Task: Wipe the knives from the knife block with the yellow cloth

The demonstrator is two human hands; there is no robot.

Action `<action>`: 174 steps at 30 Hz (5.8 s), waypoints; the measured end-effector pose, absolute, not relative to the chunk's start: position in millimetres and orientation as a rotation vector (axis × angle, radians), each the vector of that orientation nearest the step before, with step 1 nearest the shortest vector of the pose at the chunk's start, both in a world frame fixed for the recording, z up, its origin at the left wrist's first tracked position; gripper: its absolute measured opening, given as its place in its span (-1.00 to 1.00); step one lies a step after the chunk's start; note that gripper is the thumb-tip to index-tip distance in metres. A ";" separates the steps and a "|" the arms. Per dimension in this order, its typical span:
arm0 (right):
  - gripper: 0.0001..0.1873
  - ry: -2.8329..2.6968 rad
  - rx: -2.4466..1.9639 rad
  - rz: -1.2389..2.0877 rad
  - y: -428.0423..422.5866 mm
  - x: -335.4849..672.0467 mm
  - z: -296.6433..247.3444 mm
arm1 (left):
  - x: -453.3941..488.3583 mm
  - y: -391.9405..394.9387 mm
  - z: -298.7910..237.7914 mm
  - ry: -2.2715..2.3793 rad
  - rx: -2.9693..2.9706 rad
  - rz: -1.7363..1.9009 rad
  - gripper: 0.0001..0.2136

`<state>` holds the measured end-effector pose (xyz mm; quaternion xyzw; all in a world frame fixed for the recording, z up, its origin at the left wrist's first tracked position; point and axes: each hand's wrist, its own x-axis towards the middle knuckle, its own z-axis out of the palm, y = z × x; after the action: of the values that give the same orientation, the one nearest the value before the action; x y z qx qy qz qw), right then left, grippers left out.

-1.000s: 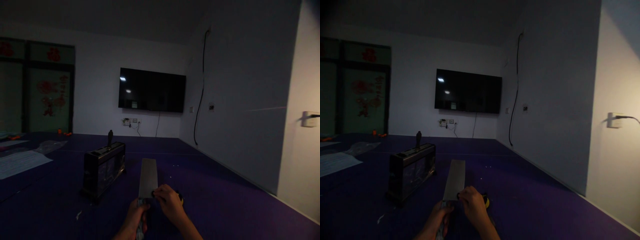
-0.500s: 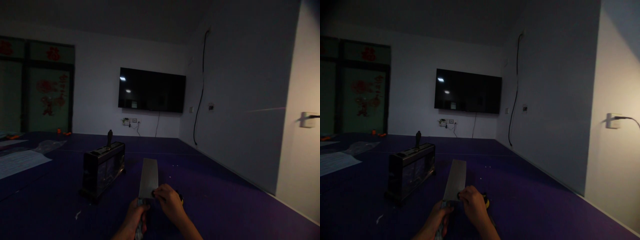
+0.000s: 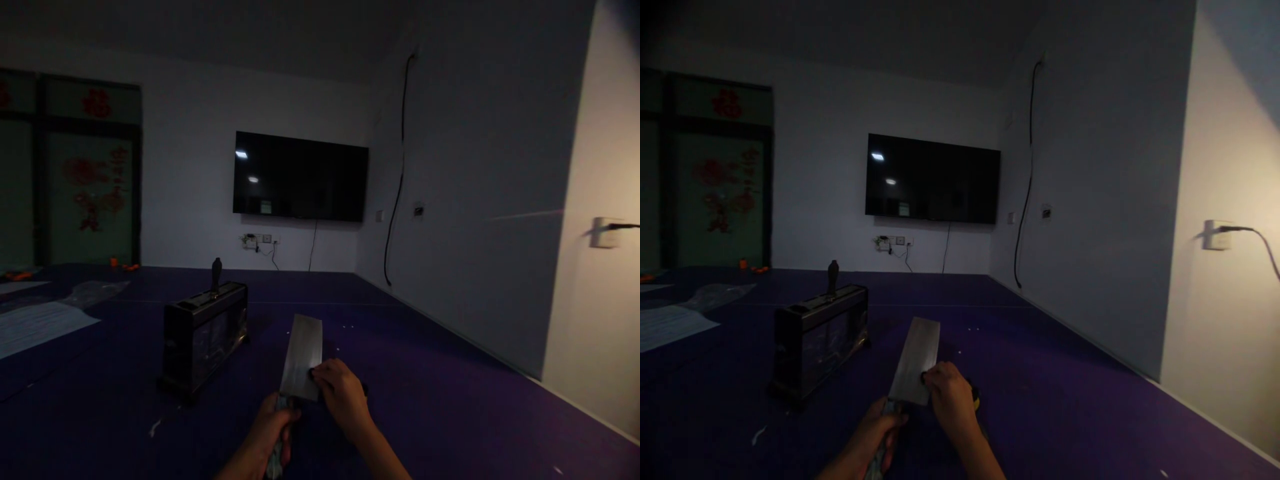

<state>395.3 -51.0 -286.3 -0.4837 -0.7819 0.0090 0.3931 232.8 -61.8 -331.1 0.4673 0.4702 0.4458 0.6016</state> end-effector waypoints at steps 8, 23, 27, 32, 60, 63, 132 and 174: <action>-0.70 -1.818 -1.248 -0.056 -48.6 404.4 -285.3 | 230.1 -62.6 -331.1 1.038 1.166 0.912 -0.81; -0.73 -1.644 -1.256 -0.233 -40.5 423.4 -288.8 | 227.0 -71.0 -325.1 0.997 1.223 0.840 -0.74; -0.73 -1.593 -1.281 -0.254 -39.3 428.9 -287.7 | 226.1 -70.3 -324.8 0.963 1.246 0.803 -0.78; -0.72 -1.546 -1.312 -0.248 -38.1 434.6 -287.7 | 224.6 -70.5 -325.7 0.955 1.257 0.775 -0.78; -0.68 -1.398 -1.378 -0.302 -34.2 453.5 -285.8 | 227.5 -70.3 -327.4 1.000 1.342 0.727 -0.80; -0.67 -1.401 -1.382 -0.320 -34.0 454.0 -286.1 | 227.2 -69.2 -326.8 0.991 1.344 0.738 -0.75; -0.74 -2.154 -1.127 0.116 -59.2 377.5 -290.7 | 233.2 -61.2 -328.9 1.041 1.034 1.059 -0.89; -0.74 -2.143 -1.148 0.106 -60.5 376.5 -289.7 | 236.5 -53.8 -332.2 1.057 1.019 0.996 -0.80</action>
<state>376.5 -60.5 -289.7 -0.4424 -0.8259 0.0408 0.3470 236.5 -53.8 -332.2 0.4453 0.4620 0.4353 0.6315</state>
